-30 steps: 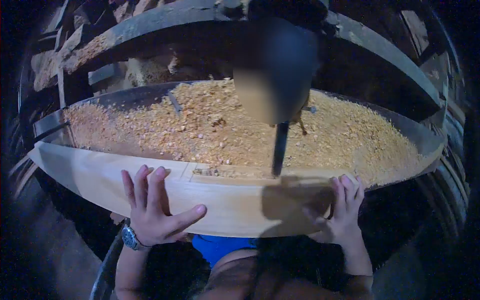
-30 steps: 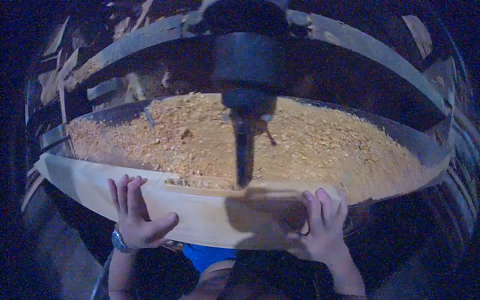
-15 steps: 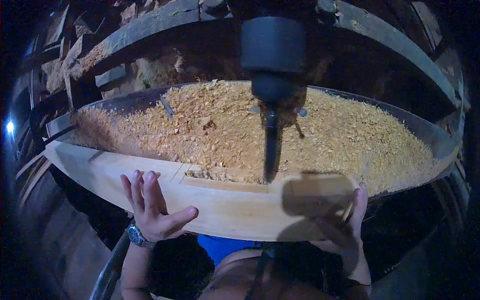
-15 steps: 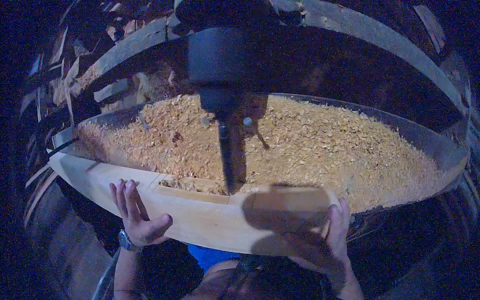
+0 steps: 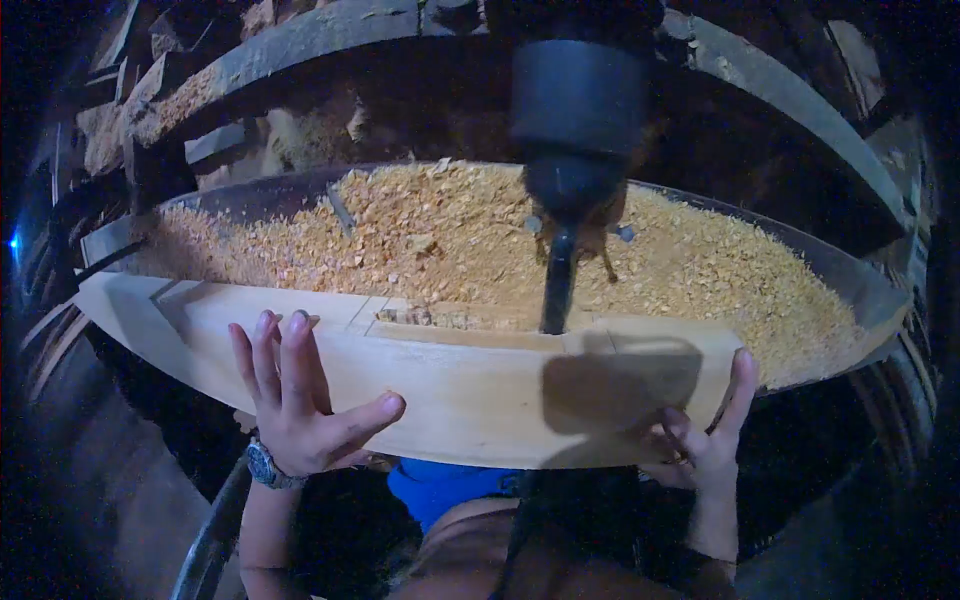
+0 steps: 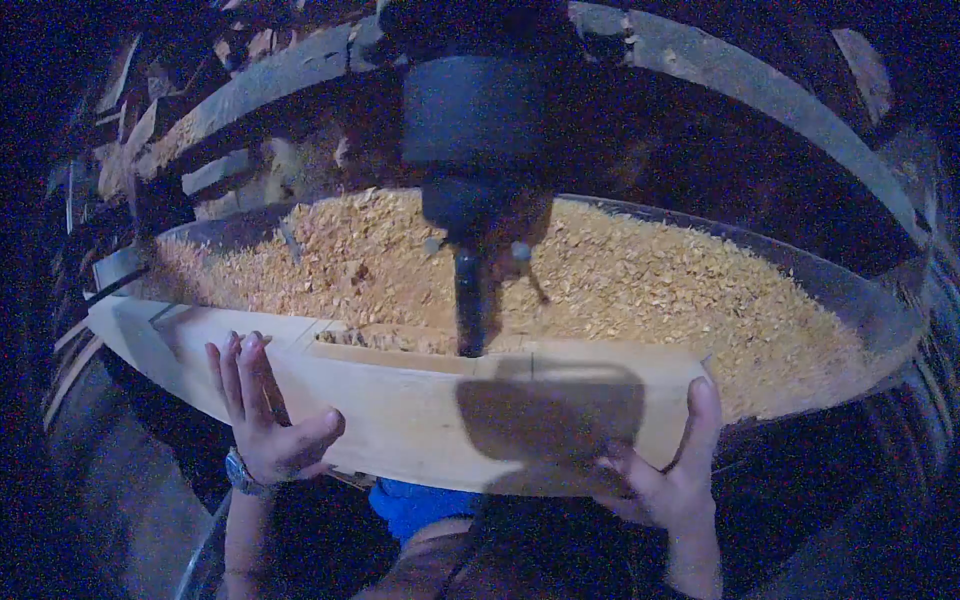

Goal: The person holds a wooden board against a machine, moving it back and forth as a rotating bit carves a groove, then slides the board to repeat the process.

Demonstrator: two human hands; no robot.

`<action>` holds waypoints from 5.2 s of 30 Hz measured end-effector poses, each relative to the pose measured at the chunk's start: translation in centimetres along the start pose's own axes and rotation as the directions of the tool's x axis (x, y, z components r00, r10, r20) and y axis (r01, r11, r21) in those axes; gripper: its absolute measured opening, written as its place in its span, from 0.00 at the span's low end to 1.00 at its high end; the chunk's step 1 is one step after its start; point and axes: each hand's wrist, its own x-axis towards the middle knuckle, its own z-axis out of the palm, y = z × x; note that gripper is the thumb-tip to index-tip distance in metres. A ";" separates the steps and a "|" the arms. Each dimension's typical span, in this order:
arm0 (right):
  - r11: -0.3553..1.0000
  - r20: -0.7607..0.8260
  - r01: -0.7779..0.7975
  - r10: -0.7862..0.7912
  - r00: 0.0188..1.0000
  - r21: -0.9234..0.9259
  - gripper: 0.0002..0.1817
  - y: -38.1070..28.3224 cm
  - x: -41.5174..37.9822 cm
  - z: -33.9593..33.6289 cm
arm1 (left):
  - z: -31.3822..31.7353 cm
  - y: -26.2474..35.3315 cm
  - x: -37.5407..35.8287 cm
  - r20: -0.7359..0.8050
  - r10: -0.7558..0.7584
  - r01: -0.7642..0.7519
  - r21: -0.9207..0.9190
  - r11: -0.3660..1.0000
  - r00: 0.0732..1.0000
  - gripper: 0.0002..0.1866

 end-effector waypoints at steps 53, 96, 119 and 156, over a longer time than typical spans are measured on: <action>0.323 0.480 0.721 -0.573 0.664 -0.613 0.48 -6.6 7.5 -7.4 | -1.6 -0.4 5.6 0.107 0.092 -0.073 -0.167 0.983 0.990 0.40; 0.337 0.479 0.692 -0.530 0.700 -0.638 0.50 -0.5 2.6 -8.7 | 0.0 4.4 2.5 0.109 0.167 -0.120 -0.345 0.931 0.980 0.36; 0.598 -0.380 0.550 -0.397 0.835 0.583 0.16 1.7 13.0 -7.9 | 3.7 -9.6 -8.0 -0.423 -0.358 0.387 -0.018 0.922 0.832 0.40; 0.717 -0.373 0.424 -0.242 0.896 0.553 0.10 -1.8 13.3 -5.9 | -2.7 -4.8 3.9 0.177 -0.024 0.054 -0.170 0.984 0.984 0.45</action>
